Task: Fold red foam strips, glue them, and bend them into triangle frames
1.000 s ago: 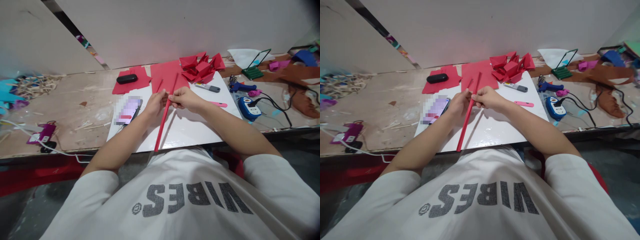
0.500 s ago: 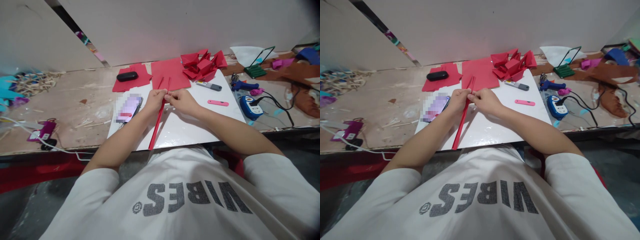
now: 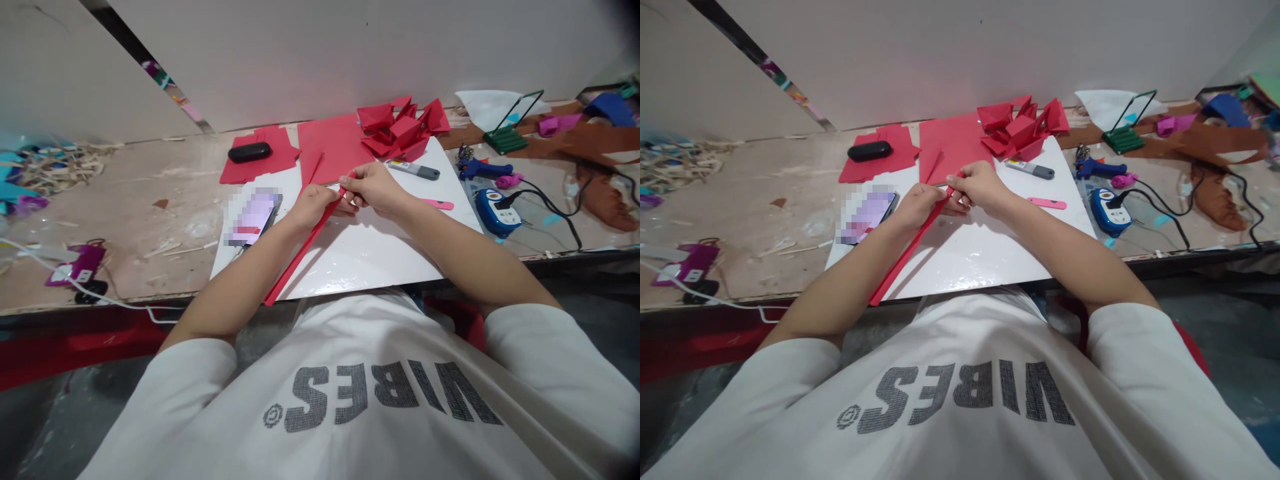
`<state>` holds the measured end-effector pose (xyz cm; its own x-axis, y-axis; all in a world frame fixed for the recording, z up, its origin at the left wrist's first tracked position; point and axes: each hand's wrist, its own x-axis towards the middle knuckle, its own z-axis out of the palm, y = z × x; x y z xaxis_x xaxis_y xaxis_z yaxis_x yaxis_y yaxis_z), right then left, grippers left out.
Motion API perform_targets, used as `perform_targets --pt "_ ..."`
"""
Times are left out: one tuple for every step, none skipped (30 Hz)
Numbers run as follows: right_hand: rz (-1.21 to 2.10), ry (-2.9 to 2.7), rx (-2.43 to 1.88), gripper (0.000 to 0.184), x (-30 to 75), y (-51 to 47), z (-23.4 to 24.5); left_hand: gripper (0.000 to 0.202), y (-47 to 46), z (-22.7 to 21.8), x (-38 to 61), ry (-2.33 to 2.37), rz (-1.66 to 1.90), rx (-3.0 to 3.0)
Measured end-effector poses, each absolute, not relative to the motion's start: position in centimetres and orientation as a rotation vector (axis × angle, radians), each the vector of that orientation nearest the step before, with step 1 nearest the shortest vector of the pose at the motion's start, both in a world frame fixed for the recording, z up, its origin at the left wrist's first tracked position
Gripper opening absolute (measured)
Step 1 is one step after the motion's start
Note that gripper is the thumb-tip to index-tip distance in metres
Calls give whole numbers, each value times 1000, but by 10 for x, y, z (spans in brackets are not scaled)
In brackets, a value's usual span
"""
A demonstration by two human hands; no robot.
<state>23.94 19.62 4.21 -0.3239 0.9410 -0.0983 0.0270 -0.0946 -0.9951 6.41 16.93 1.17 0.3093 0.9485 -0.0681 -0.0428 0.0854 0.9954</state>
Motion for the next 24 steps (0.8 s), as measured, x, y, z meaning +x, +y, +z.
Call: perform_targets --pt "1549 -1426 -1110 44 239 195 43 33 170 11 63 963 945 1240" --pt "1577 -1447 -1100 43 240 195 44 34 170 11 63 950 939 1244" --pt "1600 -1469 -1088 43 240 194 46 35 171 10 62 937 929 1256" --pt "1619 -1490 -1079 42 241 193 47 36 170 10 61 926 922 1274" --pt "1636 -1504 -1074 41 242 193 49 38 170 10 61 919 919 1293" --pt "1654 -1511 -1072 39 244 192 51 39 170 10 60 919 919 1312" --pt "1671 -1510 -1074 37 246 193 53 39 169 11 60 923 923 1328" --pt "1685 -1505 -1079 35 248 193 55 38 169 11 59 930 930 1337" --pt "1691 -1502 -1080 32 250 194 56 38 169 12 58 940 937 1342" --pt "1690 -1506 -1076 29 252 195 56 37 169 12 58 948 941 1346" --pt "1679 -1521 -1068 27 253 196 55 37 170 12 57 957 941 1348" --pt "1662 -1546 -1057 29 254 198 54 37 170 13 57 965 941 1350" --pt "1638 -1571 -1046 33 255 199 52 38 170 13 57 972 937 1353" --pt "1609 -1588 -1043 38 254 200 49 39 170 13 58 975 934 1358" --pt "1582 -1599 -1047 41 253 200 47 40 169 13 58 972 931 1363" --pt "1561 -1604 -1055 42 252 201 44 40 169 14 59 963 925 1366" --pt "1545 -1605 -1061 41 251 201 43 40 168 14 60 952 920 1364" --pt "1538 -1608 -1061 41 250 201 42 40 168 15 61 945 914 1356" --pt "1540 -1616 -1057 41 249 201 42 40 167 16 62 949 912 1343" --pt "1548 -1623 -1051 41 249 202 43 40 167 17 63 961 911 1329" --pt "1555 -1623 -1047 42 249 202 45 38 167 18 63 975 913 1318" --pt "1562 -1614 -1049 42 249 203 46 37 167 20 64 986 918 1314" --pt "1572 -1598 -1058 42 250 203 48 34 168 20 64 995 924 1317" --pt "1588 -1578 -1069 41 251 204 50 32 168 21 63 1003 930 1322"
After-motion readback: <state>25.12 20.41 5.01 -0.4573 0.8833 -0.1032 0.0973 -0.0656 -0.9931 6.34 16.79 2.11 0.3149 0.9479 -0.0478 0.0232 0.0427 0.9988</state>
